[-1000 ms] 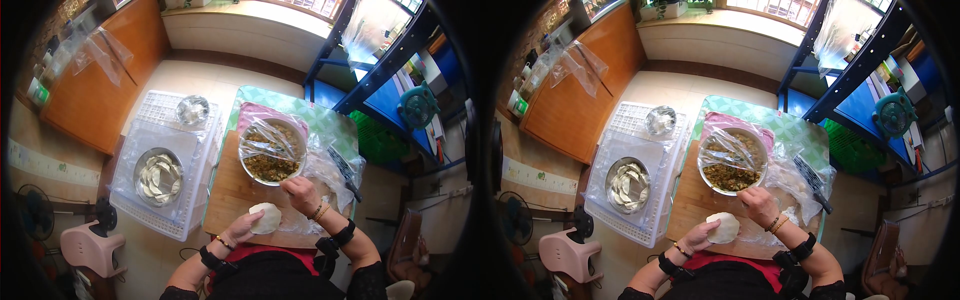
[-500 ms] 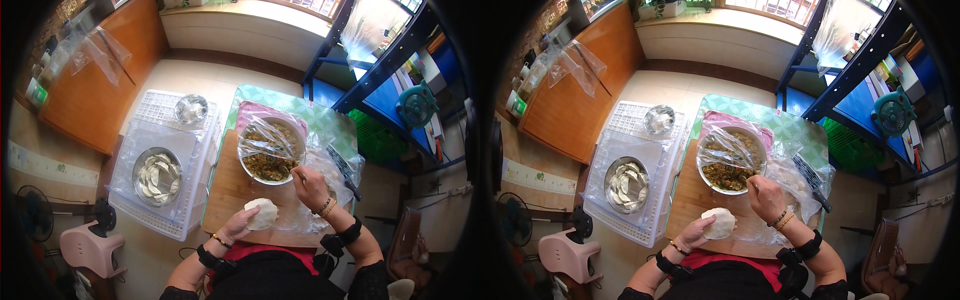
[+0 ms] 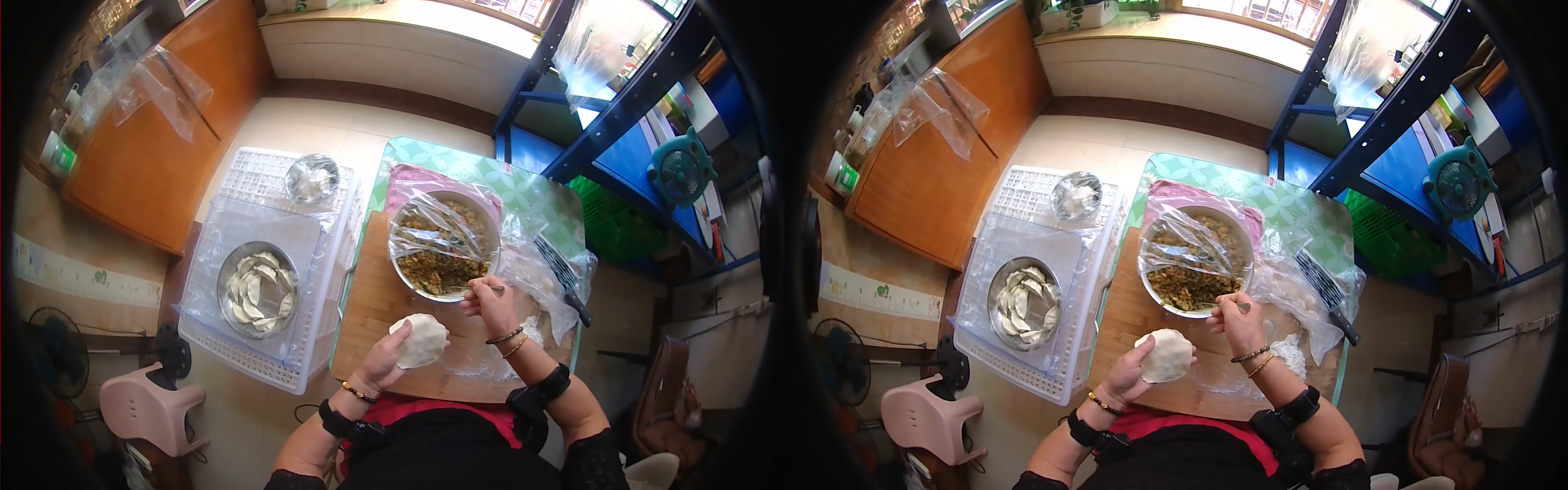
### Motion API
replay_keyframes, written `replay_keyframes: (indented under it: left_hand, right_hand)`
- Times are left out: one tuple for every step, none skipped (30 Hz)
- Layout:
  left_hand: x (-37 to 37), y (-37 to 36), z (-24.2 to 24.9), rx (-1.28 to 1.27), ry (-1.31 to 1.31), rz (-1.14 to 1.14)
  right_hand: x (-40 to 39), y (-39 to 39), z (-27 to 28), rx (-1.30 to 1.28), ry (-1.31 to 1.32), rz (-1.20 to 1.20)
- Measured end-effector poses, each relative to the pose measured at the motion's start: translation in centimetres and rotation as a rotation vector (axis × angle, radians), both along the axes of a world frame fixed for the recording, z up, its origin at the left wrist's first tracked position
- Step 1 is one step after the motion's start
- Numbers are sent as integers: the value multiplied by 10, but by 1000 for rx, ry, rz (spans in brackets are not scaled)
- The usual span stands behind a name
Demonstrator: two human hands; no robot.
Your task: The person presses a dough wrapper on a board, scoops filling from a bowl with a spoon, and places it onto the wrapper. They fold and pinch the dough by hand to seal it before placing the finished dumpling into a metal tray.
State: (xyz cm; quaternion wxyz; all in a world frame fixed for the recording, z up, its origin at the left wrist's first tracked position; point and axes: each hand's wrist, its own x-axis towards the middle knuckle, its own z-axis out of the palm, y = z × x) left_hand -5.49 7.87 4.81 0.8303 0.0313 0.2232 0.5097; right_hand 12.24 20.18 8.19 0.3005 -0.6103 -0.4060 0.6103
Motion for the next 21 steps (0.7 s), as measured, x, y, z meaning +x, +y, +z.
replay_keyframes:
  left_hand:
    - [-1,1,1,-3,31,10]
    - [-2,1,3,-3,33,8]
    - [-3,2,4,-1,85,15]
    - [-4,3,5,2,138,22]
    - [-5,3,6,2,140,19]
    - [-6,4,7,-3,137,50]
    - [-8,4,7,-7,135,81]
    - [-10,5,10,-6,138,77]
    - [-13,7,14,-4,155,102]
    - [-15,8,17,-3,172,128]
    - [-17,9,18,-2,176,125]
    - [-20,11,19,1,190,163]
    - [-21,12,20,5,204,201]
    - [-23,13,20,7,209,197]
    - [-25,14,19,9,225,217]
    - [-26,16,19,13,240,237]
    - [-28,17,19,17,243,231]
    - [-29,19,20,19,237,252]
    - [-30,20,20,21,232,274]
    - [-31,21,22,22,235,270]
    - [-32,22,24,25,258,285]
  right_hand:
    - [0,-2,-2,-56,77,-43]
    - [1,-3,-5,-56,79,-46]
    - [1,-5,-7,-85,130,-81]
    - [2,-7,-8,-113,181,-116]
    - [2,-8,-8,-113,184,-118]
    - [4,-9,-8,-130,222,-134]
    - [5,-11,-8,-147,260,-151]
    - [7,-12,-10,-146,264,-155]
    - [9,-14,-11,-160,285,-174]
    - [10,-15,-13,-175,307,-194]
    - [13,-16,-13,-175,312,-196]
    - [15,-17,-13,-182,323,-205]
    - [17,-18,-14,-190,334,-214]
    - [18,-18,-14,-189,338,-218]
    - [19,-19,-15,-190,343,-216]
    - [20,-19,-15,-191,347,-214]
    - [20,-20,-17,-188,352,-219]
    - [21,-21,-19,-183,362,-202]
    - [21,-22,-21,-179,373,-184]
    - [21,-22,-23,-178,377,-187]
    - [20,-23,-24,-175,382,-187]
